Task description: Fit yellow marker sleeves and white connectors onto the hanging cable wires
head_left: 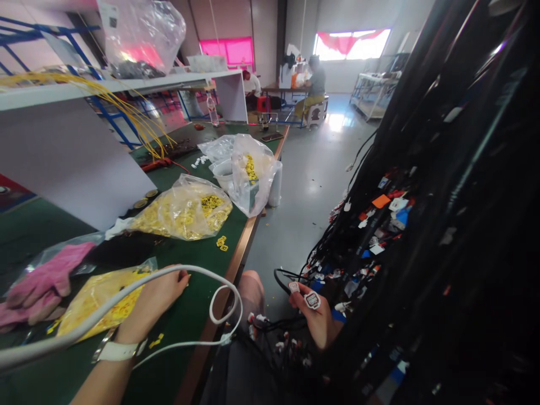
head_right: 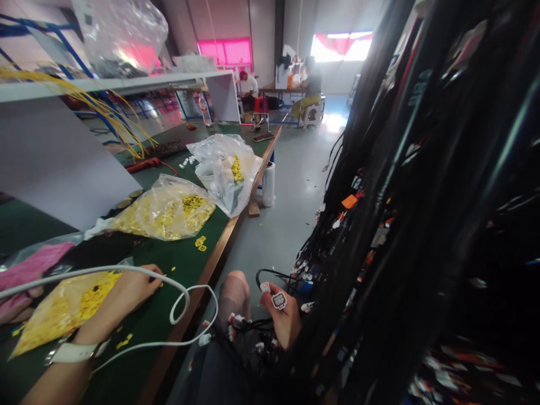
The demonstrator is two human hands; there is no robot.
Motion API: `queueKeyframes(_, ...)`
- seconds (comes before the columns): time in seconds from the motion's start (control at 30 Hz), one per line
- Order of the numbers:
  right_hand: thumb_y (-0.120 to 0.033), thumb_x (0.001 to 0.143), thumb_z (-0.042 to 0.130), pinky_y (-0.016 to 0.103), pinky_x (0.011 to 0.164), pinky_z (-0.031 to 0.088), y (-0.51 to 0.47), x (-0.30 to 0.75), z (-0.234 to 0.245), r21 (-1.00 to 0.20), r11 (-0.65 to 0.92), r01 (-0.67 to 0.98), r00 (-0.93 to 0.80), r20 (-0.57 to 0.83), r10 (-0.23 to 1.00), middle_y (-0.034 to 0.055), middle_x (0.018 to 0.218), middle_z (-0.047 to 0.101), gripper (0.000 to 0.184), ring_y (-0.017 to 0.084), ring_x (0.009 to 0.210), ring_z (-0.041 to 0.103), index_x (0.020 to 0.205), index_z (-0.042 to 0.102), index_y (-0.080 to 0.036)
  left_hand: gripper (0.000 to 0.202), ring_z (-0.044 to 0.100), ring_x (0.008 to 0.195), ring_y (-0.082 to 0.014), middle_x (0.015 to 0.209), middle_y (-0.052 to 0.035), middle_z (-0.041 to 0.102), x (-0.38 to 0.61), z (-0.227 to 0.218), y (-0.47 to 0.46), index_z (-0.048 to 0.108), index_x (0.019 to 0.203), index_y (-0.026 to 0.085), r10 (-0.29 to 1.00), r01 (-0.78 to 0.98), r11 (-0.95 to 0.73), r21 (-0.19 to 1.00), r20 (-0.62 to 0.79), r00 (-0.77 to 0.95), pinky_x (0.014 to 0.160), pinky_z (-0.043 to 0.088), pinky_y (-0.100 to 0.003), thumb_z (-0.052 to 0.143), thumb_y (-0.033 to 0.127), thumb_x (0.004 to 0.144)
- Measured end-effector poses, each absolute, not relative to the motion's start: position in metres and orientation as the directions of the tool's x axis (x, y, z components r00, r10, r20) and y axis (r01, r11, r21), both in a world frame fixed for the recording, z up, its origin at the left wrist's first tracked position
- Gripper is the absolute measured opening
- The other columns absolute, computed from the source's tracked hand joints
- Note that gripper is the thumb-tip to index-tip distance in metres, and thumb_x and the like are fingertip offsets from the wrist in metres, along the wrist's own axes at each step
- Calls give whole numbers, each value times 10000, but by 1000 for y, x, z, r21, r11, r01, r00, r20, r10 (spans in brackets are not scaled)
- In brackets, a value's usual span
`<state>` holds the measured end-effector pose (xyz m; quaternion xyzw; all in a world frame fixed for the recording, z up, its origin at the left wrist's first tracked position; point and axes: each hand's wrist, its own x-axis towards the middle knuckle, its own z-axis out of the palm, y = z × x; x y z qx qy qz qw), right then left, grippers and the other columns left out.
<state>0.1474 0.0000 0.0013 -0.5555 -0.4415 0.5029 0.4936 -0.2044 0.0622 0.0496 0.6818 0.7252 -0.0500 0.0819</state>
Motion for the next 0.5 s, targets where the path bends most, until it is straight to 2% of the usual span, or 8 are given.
queueKeyframes(0.1, -487, 760, 624, 375, 626, 454, 0, 148, 2, -992, -124, -21, 103, -125, 987, 30, 664, 667, 301, 259, 644, 588, 924, 754, -270, 234, 625, 748, -247, 802, -99, 674, -205, 57, 60, 610, 838, 167, 991, 998, 63, 4, -117, -62, 658, 396, -306, 398, 266, 842)
queueKeyframes(0.17, -485, 748, 632, 374, 607, 445, 1, 148, 2, -991, -134, -21, 97, -135, 986, 25, 649, 662, 281, 262, 627, 581, 893, 757, -279, 245, 604, 680, -238, 725, -77, 648, -200, 71, 56, 604, 823, 174, 994, 993, 104, 48, -50, -101, 631, 394, -311, 393, 296, 838)
queueKeyframes(0.23, -482, 746, 632, 376, 605, 438, 1, 148, 1, -990, -140, -26, 90, -142, 986, 23, 642, 655, 278, 264, 621, 577, 889, 752, -276, 256, 578, 622, -215, 667, -44, 628, -191, 92, 47, 608, 795, 188, 988, 956, 152, 252, -37, -147, 603, 403, -305, 427, 366, 825)
queueKeyframes(0.3, -480, 752, 627, 379, 616, 436, 0, 148, 0, -989, -143, -39, 85, -146, 986, 22, 651, 653, 283, 264, 630, 579, 904, 741, -270, 276, 592, 658, -196, 691, -19, 654, -181, 115, 32, 622, 755, 207, 990, 786, 141, 602, -96, -104, 603, 435, -285, 535, 468, 778)
queueKeyframes(0.33, -475, 756, 627, 382, 625, 437, 0, 148, 0, -989, -143, -44, 80, -146, 986, 22, 662, 657, 281, 265, 640, 582, 914, 736, -270, 273, 598, 660, -187, 686, -9, 663, -176, 126, 23, 628, 718, 213, 991, 656, 125, 744, -121, -53, 607, 451, -280, 595, 483, 745)
queueKeyframes(0.4, -465, 757, 632, 386, 639, 441, 0, 148, 0, -988, -147, -46, 69, -150, 986, 23, 680, 670, 264, 267, 653, 591, 916, 729, -277, 267, 574, 558, -157, 567, 17, 638, -168, 145, 6, 645, 642, 237, 982, 369, 61, 927, -122, 145, 568, 456, -279, 651, 492, 723)
queueKeyframes(0.47, -461, 755, 639, 391, 649, 451, 0, 148, 1, -987, -155, -46, 59, -158, 986, 27, 698, 686, 253, 272, 665, 603, 912, 729, -285, 259, 585, 504, -163, 504, 11, 637, -156, 158, -9, 693, 630, 276, 875, 190, 44, 981, -130, 467, 550, 472, -302, 653, 505, 746)
queueKeyframes(0.5, -465, 748, 645, 395, 652, 458, 0, 148, 2, -986, -160, -45, 55, -163, 985, 31, 705, 693, 259, 276, 670, 610, 912, 731, -284, 263, 618, 529, -186, 523, -10, 660, -147, 163, -14, 722, 647, 292, 759, 182, 65, 981, -167, 629, 564, 490, -325, 639, 513, 763)
